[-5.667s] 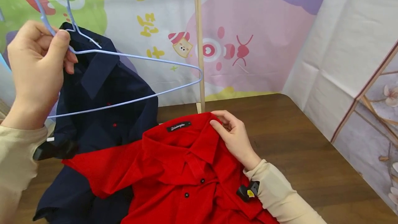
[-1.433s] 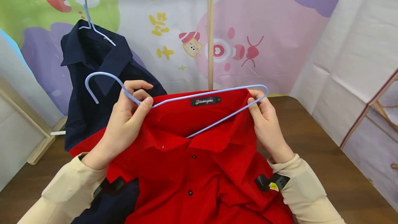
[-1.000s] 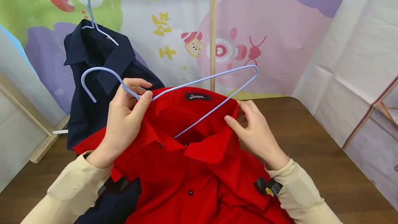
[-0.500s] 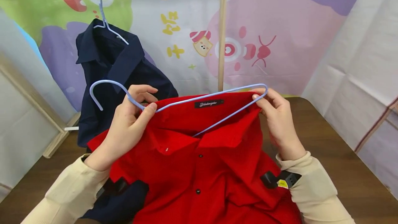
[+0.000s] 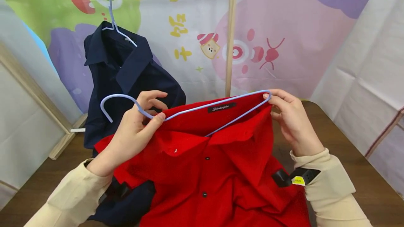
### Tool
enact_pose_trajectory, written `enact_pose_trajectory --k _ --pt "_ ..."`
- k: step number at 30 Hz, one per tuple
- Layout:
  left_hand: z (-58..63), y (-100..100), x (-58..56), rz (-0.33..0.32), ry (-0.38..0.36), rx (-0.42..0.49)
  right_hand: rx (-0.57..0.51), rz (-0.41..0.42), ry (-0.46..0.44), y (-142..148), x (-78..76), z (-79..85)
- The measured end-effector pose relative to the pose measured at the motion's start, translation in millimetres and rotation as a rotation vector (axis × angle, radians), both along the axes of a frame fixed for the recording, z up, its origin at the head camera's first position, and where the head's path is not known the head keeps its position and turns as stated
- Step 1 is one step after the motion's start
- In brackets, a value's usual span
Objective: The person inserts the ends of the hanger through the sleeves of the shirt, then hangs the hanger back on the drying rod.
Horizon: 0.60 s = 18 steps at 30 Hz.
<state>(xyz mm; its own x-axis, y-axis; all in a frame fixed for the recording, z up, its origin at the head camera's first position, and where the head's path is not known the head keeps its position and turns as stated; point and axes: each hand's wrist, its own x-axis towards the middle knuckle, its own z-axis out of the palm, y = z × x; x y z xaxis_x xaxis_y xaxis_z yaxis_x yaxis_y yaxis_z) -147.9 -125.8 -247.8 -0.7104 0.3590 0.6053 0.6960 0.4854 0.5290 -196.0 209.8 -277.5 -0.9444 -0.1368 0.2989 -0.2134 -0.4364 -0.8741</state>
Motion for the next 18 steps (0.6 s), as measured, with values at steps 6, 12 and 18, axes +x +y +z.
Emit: enact_pose_trajectory --k 6,12,18 --pt "-2.7 2 0.7 0.006 -0.035 -0.053 0.061 -0.009 -0.014 1 -0.3 6.4" --pt "-6.1 2 -3.3 0.094 -0.068 -0.078 0.208 -0.225 0.177 -10 7.3 7.6" --pt "-6.2 -3 -9.0 0.178 -0.064 -0.122 0.465 -0.365 0.371 -22 18.3 3.1"
